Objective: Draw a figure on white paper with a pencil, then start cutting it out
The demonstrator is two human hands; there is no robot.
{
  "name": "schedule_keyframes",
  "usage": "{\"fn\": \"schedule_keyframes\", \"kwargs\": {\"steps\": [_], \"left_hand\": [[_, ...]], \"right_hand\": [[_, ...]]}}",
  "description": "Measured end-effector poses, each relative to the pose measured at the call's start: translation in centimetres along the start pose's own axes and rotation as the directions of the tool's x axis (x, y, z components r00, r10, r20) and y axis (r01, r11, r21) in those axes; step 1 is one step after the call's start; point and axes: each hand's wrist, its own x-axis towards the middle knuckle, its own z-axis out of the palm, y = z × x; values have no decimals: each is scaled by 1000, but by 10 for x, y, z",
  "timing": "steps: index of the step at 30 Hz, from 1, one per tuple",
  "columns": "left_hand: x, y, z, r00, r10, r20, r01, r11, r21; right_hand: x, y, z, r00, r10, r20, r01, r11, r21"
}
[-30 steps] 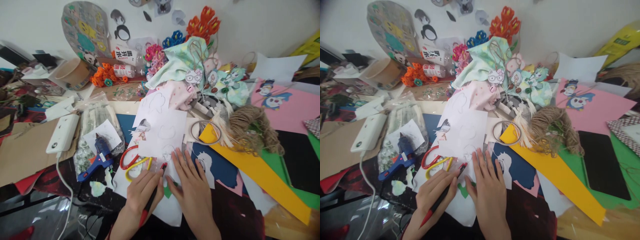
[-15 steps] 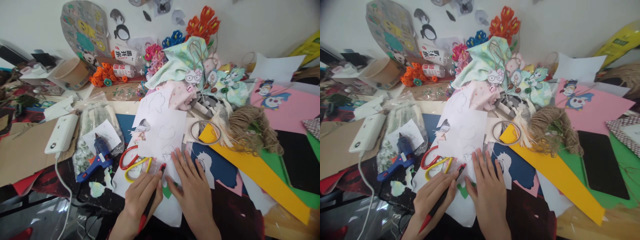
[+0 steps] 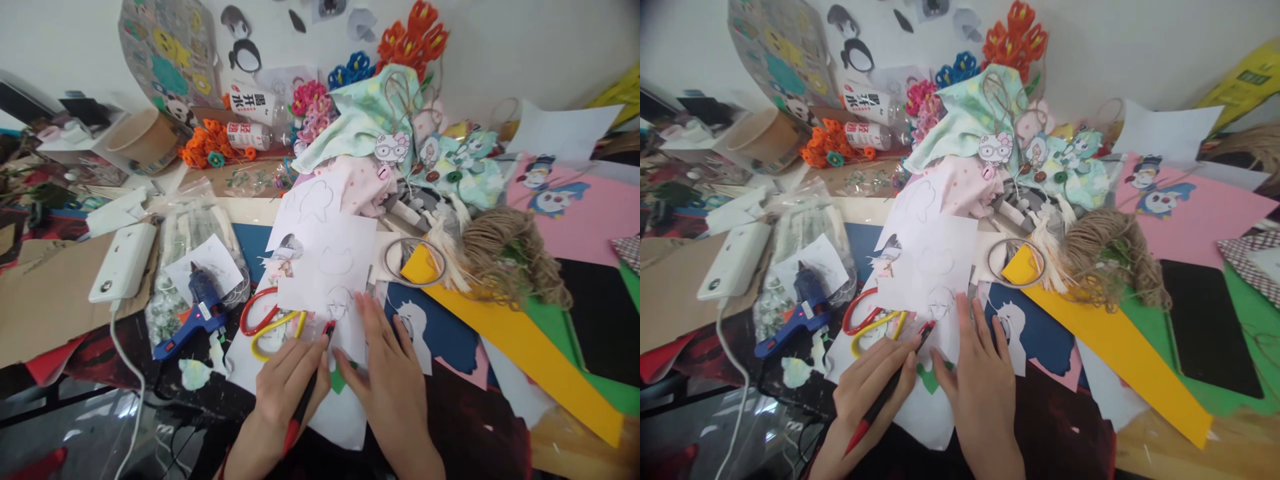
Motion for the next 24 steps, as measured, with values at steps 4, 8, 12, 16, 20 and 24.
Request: {"fn": "schedule_keyframes", "kwargs": {"steps": [4,8,12,16,20,24], "left_hand": [[1,1,-4,997,7,77,-6,1000,-3],[0,-1,-5,995,8,101,-6,1000,-19],[-1,-3,-4,999,26,47,-28,999,25],[0,-3,-4,996,17,89,-17,1000,-3],[1,-2,-3,997,1,74,1,1000,-16],[0,-2,-4,997,14,78,-14,1000,-3]], "right_hand": [[0,0,-1,1000,-2,-14,2,1000,19],[-1,0,-1,1000,8,-5,-7,1000,22],[-1,0,0,1000,3,-7,-3,1000,18],[-1,0,0,1000,-1,-1,1,1000,12],[0,1,0,1000,0,3,0,1000,2],[1,1,1,1000,-4,-3,4,1000,-4]]}}
